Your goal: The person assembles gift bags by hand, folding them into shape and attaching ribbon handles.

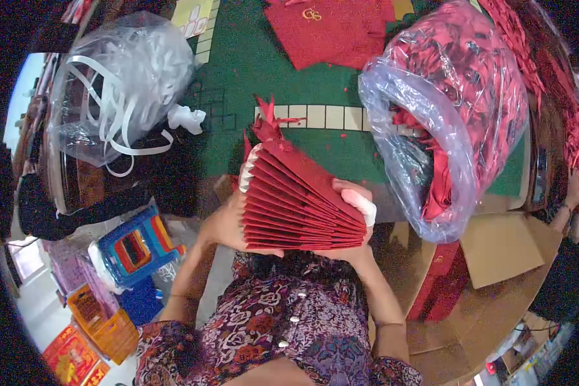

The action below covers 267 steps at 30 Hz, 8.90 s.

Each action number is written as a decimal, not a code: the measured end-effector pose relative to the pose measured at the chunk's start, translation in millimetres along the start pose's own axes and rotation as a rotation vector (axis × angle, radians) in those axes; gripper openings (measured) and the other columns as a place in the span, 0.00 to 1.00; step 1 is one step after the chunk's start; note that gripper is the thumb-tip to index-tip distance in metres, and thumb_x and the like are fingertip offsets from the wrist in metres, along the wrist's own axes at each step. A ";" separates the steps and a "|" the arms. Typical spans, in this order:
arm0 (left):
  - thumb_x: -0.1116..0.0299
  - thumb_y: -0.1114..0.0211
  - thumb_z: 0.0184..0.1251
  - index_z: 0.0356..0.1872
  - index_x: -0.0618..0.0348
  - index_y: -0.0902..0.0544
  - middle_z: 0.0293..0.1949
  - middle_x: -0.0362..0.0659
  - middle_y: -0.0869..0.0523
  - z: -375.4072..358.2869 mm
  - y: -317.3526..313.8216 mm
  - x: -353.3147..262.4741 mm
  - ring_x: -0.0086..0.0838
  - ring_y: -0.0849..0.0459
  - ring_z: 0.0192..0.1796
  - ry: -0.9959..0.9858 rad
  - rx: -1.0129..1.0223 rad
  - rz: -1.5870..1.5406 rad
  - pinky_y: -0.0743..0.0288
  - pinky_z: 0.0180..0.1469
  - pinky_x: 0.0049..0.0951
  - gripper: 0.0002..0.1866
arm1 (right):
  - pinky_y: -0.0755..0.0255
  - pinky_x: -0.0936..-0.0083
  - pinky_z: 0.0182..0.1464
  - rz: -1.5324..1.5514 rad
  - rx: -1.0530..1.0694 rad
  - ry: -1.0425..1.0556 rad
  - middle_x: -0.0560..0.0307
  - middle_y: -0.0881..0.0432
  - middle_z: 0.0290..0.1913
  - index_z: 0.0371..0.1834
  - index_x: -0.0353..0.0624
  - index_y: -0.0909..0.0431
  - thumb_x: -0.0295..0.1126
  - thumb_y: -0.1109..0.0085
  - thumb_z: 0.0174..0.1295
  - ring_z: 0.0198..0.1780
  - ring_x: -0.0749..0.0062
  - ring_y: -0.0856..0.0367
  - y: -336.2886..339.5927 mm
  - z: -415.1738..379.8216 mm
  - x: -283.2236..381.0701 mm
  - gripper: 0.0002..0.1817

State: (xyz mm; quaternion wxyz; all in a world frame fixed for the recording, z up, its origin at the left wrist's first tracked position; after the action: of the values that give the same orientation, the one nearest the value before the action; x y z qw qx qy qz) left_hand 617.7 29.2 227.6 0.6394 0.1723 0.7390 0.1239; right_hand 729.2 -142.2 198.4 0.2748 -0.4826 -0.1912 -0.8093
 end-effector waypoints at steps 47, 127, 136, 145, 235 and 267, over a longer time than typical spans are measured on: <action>0.67 0.24 0.54 0.68 0.57 0.27 0.63 0.53 0.24 -63.3 79.2 -13.5 0.49 0.26 0.66 -0.078 -0.775 0.236 0.33 0.68 0.41 0.37 | 0.24 0.65 0.55 -0.258 -0.089 -0.004 0.51 0.17 0.49 0.60 0.38 0.27 0.27 0.17 0.45 0.51 0.66 0.18 -0.2 41.9 21.7 0.37; 0.67 0.15 0.45 0.63 0.57 0.32 0.49 0.43 0.16 0.0 15.5 -12.3 0.29 0.16 0.53 -0.011 -0.503 -0.106 0.21 0.57 0.33 0.43 | 0.26 0.74 0.51 -0.403 -0.201 0.010 0.52 0.22 0.49 0.63 0.36 0.23 0.20 0.33 0.59 0.46 0.67 0.21 21.7 -15.5 61.6 0.26; 0.76 0.16 0.41 0.61 0.58 0.34 0.54 0.42 0.21 2.0 14.9 -15.8 0.27 0.20 0.57 0.033 -0.469 -0.121 0.23 0.61 0.32 0.44 | 0.25 0.75 0.50 -0.373 -0.212 0.010 0.52 0.21 0.48 0.60 0.37 0.21 0.21 0.33 0.58 0.45 0.67 0.20 24.2 -18.1 61.4 0.24; 0.77 0.17 0.43 0.60 0.58 0.32 0.55 0.43 0.21 1.4 16.1 -15.4 0.27 0.20 0.57 0.035 -0.476 -0.137 0.24 0.60 0.32 0.41 | 0.26 0.72 0.52 -0.339 -0.153 -0.044 0.49 0.21 0.51 0.61 0.36 0.23 0.23 0.35 0.58 0.48 0.64 0.20 30.2 -12.0 59.1 0.25; 0.52 0.11 0.28 0.64 0.55 0.33 0.57 0.51 0.24 -14.9 37.6 -37.5 0.49 0.27 0.60 -0.081 -0.642 0.267 0.35 0.65 0.48 0.56 | 0.22 0.55 0.54 -1.144 0.177 -0.351 0.29 0.18 0.51 0.51 0.26 0.23 0.50 0.25 0.53 0.54 0.41 0.17 48.2 317.8 -130.3 0.36; 0.49 0.16 0.35 0.66 0.55 0.33 0.57 0.51 0.24 -15.4 30.1 -23.2 0.51 0.27 0.59 -0.045 -0.552 0.379 0.37 0.62 0.50 0.53 | 0.27 0.66 0.39 -0.571 0.547 0.104 0.50 0.24 0.37 0.53 0.48 0.18 0.23 0.30 0.55 0.38 0.52 0.21 -26.5 149.0 81.2 0.20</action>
State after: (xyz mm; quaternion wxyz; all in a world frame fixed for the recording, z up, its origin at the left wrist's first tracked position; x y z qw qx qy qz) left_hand 608.3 47.5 263.1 0.6438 0.1295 0.6180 0.4322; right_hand 782.2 -57.1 337.9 0.1662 -0.2775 -0.5121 -0.7957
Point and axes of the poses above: each hand's wrist, its own z-axis towards the middle knuckle, its own y-axis out of the back of the hand, x = y × z, the point moved 6 cm from there along z, towards the middle knuckle
